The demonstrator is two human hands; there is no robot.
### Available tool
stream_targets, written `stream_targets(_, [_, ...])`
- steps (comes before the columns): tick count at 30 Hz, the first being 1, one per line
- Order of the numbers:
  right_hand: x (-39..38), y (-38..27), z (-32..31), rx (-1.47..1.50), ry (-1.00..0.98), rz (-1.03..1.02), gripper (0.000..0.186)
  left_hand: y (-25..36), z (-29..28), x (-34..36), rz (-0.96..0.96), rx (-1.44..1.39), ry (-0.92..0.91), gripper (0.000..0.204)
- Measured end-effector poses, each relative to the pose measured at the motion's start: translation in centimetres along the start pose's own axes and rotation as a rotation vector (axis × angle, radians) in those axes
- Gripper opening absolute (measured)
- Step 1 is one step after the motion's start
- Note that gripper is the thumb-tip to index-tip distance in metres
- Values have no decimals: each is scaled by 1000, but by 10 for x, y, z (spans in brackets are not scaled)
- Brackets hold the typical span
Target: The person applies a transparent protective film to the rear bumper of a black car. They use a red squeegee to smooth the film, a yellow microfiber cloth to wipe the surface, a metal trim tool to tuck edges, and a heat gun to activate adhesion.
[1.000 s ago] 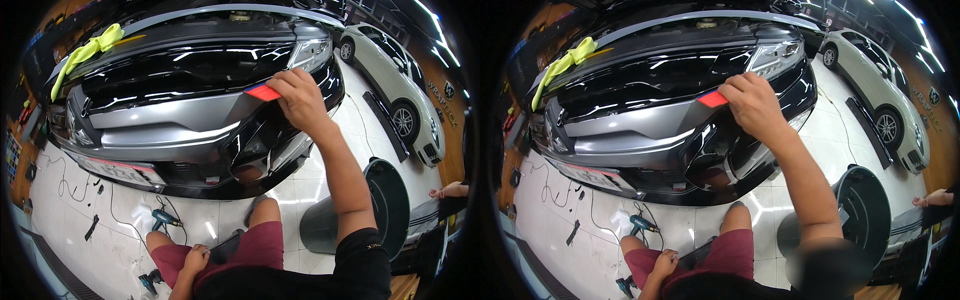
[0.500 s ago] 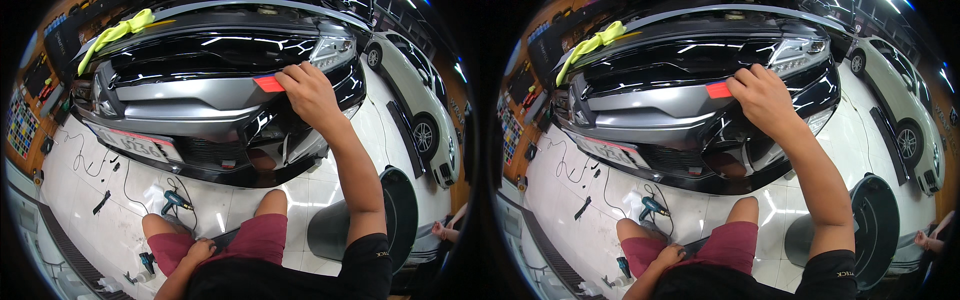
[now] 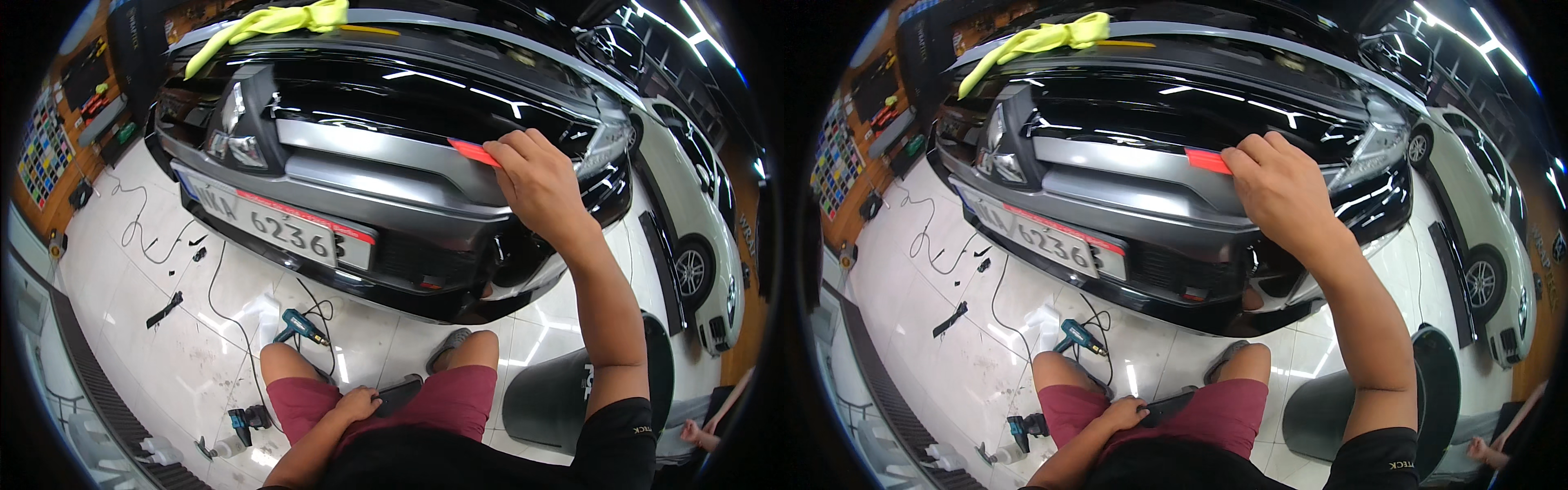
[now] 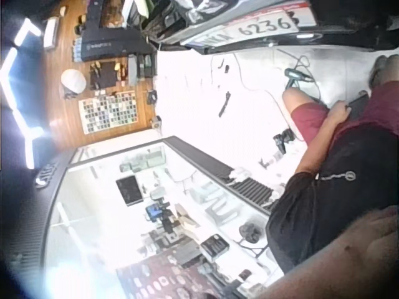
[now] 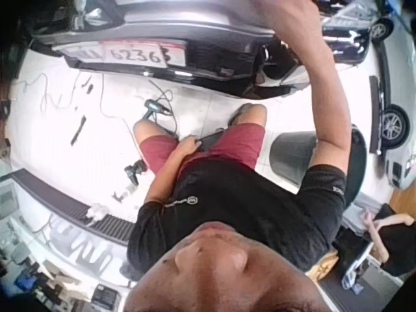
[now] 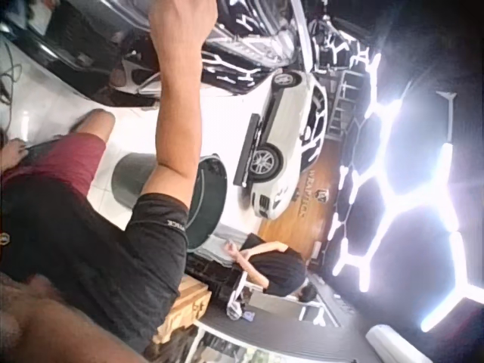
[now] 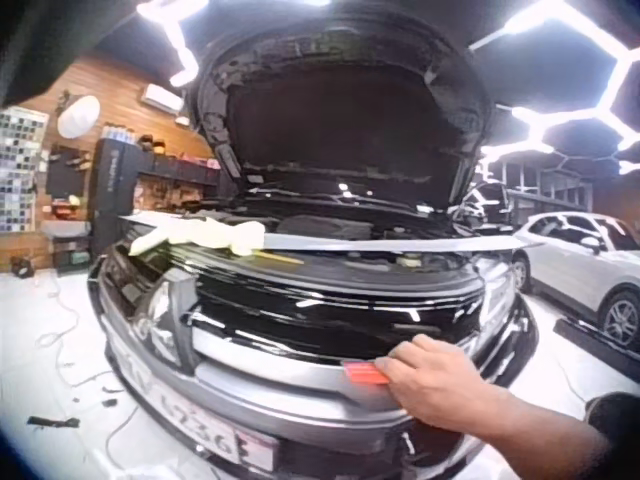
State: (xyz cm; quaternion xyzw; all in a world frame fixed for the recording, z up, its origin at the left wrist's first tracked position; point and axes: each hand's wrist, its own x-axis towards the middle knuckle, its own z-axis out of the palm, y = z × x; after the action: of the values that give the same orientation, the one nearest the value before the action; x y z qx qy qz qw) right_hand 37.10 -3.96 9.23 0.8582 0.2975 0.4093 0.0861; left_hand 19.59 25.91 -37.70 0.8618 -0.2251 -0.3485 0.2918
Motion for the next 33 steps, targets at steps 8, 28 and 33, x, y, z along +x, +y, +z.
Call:
stream_targets(8, [57, -34, 37, -28, -70, -95, 17, -4, -5, -12, -35, -65, 104, 42])
stream_targets(28, [81, -12, 29, 345, -251, 151, 28, -18, 5, -39, 96, -103, 377, 33])
stream_targets(33, [10, 39, -17, 465, 17, 537, 39, -9, -15, -46, -48, -201, 257, 35])
